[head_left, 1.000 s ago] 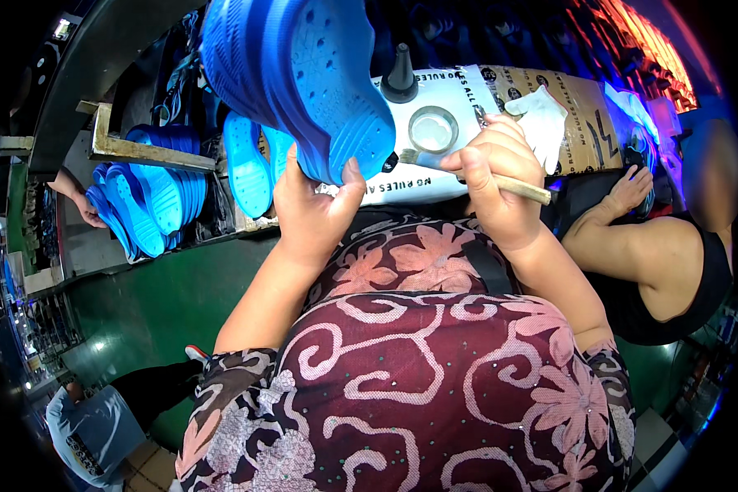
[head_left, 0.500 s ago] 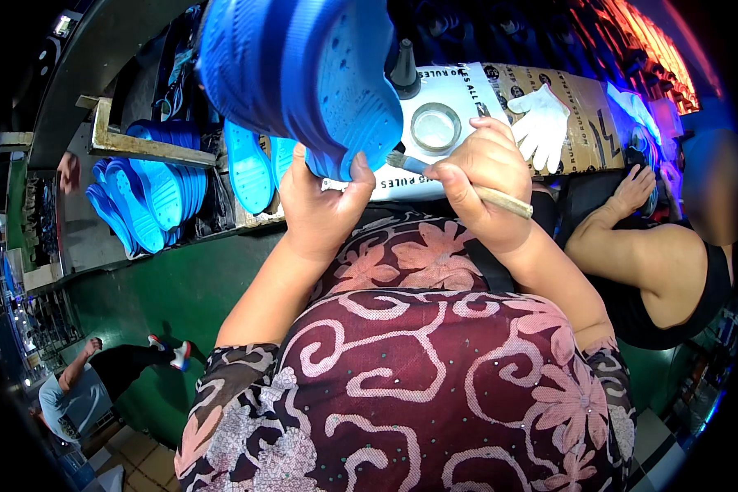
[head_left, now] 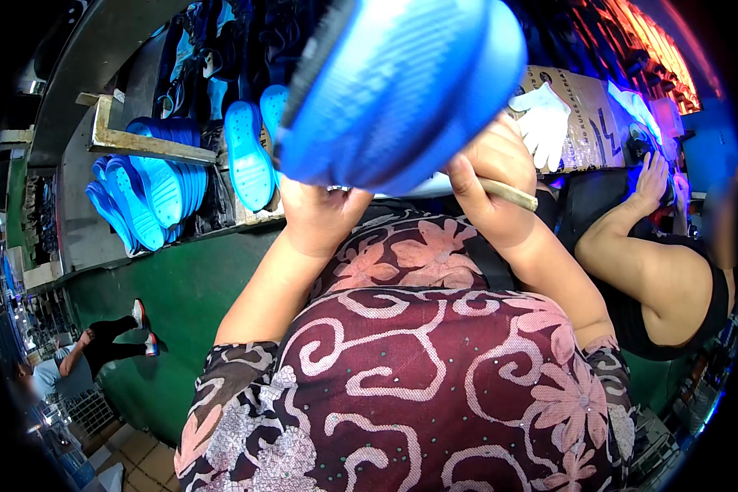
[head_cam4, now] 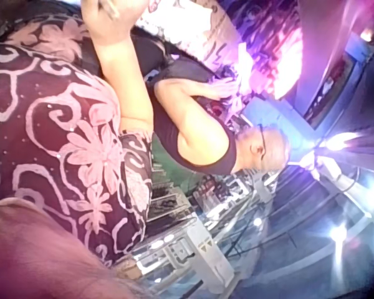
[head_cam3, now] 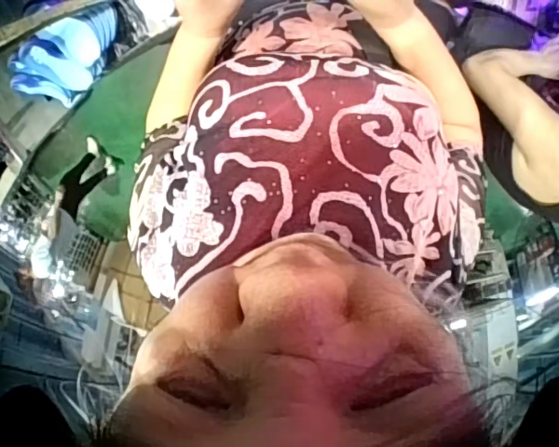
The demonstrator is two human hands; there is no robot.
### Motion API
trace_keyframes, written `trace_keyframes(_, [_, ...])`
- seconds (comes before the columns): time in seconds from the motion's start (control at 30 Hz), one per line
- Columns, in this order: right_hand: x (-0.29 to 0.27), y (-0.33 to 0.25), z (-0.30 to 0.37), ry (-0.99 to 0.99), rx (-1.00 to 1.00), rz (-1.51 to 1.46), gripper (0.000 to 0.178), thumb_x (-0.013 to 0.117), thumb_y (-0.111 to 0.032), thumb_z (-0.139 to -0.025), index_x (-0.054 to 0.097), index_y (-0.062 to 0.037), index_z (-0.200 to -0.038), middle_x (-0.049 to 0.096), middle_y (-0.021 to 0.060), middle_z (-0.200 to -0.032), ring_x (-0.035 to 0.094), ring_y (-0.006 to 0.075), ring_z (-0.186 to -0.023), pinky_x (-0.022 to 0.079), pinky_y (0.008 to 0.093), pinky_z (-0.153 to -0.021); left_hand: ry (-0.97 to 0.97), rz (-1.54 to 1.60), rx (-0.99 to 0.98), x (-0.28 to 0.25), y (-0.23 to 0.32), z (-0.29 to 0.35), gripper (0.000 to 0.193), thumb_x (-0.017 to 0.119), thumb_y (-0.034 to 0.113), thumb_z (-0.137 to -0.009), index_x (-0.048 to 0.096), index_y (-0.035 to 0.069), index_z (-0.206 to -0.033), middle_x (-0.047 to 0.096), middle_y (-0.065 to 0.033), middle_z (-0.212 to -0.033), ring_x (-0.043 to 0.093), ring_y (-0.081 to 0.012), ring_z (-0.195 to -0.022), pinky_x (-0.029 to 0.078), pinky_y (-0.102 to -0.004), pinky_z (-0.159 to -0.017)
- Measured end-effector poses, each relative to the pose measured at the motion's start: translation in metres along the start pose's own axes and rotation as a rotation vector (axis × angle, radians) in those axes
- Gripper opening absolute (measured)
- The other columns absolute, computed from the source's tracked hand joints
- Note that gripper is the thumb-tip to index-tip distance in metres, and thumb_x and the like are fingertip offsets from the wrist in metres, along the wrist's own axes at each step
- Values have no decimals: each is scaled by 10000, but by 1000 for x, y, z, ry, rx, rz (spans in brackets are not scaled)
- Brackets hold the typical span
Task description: The person applies liquid to shoe soles using a brush and places them onto a conveyor belt.
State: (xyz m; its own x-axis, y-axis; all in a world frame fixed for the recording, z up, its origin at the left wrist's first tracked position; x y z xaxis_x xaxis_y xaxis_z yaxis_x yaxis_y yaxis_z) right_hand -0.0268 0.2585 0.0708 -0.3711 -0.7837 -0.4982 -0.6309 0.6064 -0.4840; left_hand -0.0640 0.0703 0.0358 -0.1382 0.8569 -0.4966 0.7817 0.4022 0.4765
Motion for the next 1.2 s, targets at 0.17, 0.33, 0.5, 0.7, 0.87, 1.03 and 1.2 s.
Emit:
trace_keyframes(0.17, [-23,-5,2,27,75,32,223,617,-121,-816,616,-73,-598,550,24,-573,502,214,-546,400,371,-737,32,238,-267,-5,-9,-4,388,726,7,-680,566,-7,-1033,626,-143,-959,623,-259,-861,476,-329,-770])
trace_keyframes(0.33, [-53,23,25,246,243,-56,175,589,1,-792,620,-27,-623,592,66,-618,524,232,-608,412,340,-646,63,532,-543,-34,4,-44,555,598,2,-796,332,-15,-1282,527,-154,-1170,548,-226,-1056,434,-368,-922])
trace_keyframes(0.5, [-88,48,60,302,451,-24,243,568,-96,-853,646,-43,-629,615,96,-635,553,282,-638,428,364,-652,-536,1076,-798,5,56,-97,806,707,202,-703,290,-42,-1349,580,-160,-1061,626,-173,-715,518,-258,-543])
trace_keyframes(0.7, [-121,64,90,377,623,-83,314,512,-135,-912,652,-15,-658,592,67,-562,541,198,-568,424,329,-634,-1023,1593,-534,161,150,-261,509,695,180,-791,461,-8,-1202,610,-111,-826,562,-131,-484,456,-202,-394])
trace_keyframes(0.87, [-135,61,91,358,562,-54,344,509,-174,-929,652,-6,-665,594,76,-566,542,198,-564,424,319,-619,-341,1556,-873,242,172,-375,386,627,265,-876,557,-100,-980,658,-205,-895,665,-239,-757,564,-265,-712])
trace_keyframes(1.03, [-138,84,124,445,759,-196,336,517,-199,-931,665,-26,-684,588,66,-571,548,189,-558,425,323,-598,-560,1604,-647,218,185,-283,510,557,330,-915,426,7,-1288,627,-206,-1027,647,-260,-891,529,-312,-788])
trace_keyframes(1.2, [-119,97,134,421,761,-266,346,513,-208,-933,666,-12,-693,596,70,-580,569,187,-559,432,310,-602,-637,826,-562,150,20,-137,369,556,181,-896,490,14,-1219,635,-107,-889,629,-173,-792,515,-287,-719])
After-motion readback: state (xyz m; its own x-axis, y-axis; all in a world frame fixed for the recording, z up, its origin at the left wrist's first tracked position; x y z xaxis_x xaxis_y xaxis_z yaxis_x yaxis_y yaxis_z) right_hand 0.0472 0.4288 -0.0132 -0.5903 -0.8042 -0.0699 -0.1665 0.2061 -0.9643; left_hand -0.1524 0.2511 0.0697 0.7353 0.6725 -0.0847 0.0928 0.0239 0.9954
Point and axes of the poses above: each hand's wrist, its own z-axis away from the middle knuckle, its own x-axis out of the palm, y = z × x, the point moved 6 cm from there along -z, towards the middle knuckle
